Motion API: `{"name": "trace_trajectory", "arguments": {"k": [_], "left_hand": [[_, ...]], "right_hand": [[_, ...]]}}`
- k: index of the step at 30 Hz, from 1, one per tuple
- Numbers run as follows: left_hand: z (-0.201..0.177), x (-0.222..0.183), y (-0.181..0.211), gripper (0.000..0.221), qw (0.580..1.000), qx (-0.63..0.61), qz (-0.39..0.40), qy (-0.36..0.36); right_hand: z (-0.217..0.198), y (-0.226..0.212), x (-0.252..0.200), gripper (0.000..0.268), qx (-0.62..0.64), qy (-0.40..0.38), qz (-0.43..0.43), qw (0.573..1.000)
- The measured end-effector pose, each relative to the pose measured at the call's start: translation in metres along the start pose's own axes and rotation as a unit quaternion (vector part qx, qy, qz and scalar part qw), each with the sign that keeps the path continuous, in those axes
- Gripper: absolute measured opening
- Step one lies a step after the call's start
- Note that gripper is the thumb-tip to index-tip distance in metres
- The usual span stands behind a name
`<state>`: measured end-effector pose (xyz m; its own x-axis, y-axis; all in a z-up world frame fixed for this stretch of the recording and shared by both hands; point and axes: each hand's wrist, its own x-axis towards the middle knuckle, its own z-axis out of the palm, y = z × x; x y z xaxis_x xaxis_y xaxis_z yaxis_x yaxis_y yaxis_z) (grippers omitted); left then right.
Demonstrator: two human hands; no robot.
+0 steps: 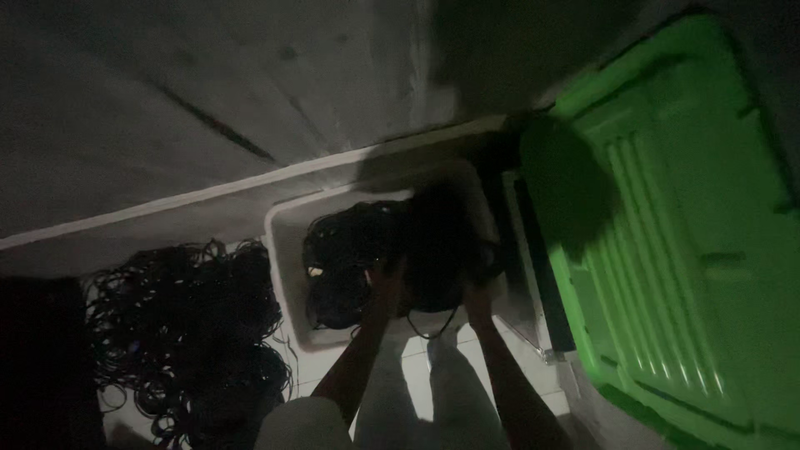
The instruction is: The person picks up bundles of black cables from a pile on the floor and places them into a white plastic bin.
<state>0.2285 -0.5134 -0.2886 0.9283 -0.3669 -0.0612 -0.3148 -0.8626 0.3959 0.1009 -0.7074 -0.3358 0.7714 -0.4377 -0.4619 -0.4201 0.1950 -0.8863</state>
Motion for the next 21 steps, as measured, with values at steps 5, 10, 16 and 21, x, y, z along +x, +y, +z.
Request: {"name": "trace_trajectory", "arguments": {"k": [5,10,16,21], "left_hand": [[0.017,-0.007,-0.007,0.062,0.867,-0.364,-0.319,-0.114],[0.044,-0.003,-0.029,0.067,0.902,-0.327,-0.268,-0.082],[0.090,0.008,-0.061,0.073,0.900,-0.330,-0.263,-0.103],[0.122,0.011,-0.079,0.078,0.905,-0.310,-0.256,-0.141]], "right_hand": [[0.021,0.049,0.032,0.033,0.139,-0.018,0.021,0.990],[0.035,0.098,0.044,0.037,0.040,0.015,0.145,0.989],[0.049,0.168,0.063,0.048,0.006,0.016,0.091,0.996],[0.047,0.226,0.059,0.061,-0.074,-0.028,0.134,0.988]]}}
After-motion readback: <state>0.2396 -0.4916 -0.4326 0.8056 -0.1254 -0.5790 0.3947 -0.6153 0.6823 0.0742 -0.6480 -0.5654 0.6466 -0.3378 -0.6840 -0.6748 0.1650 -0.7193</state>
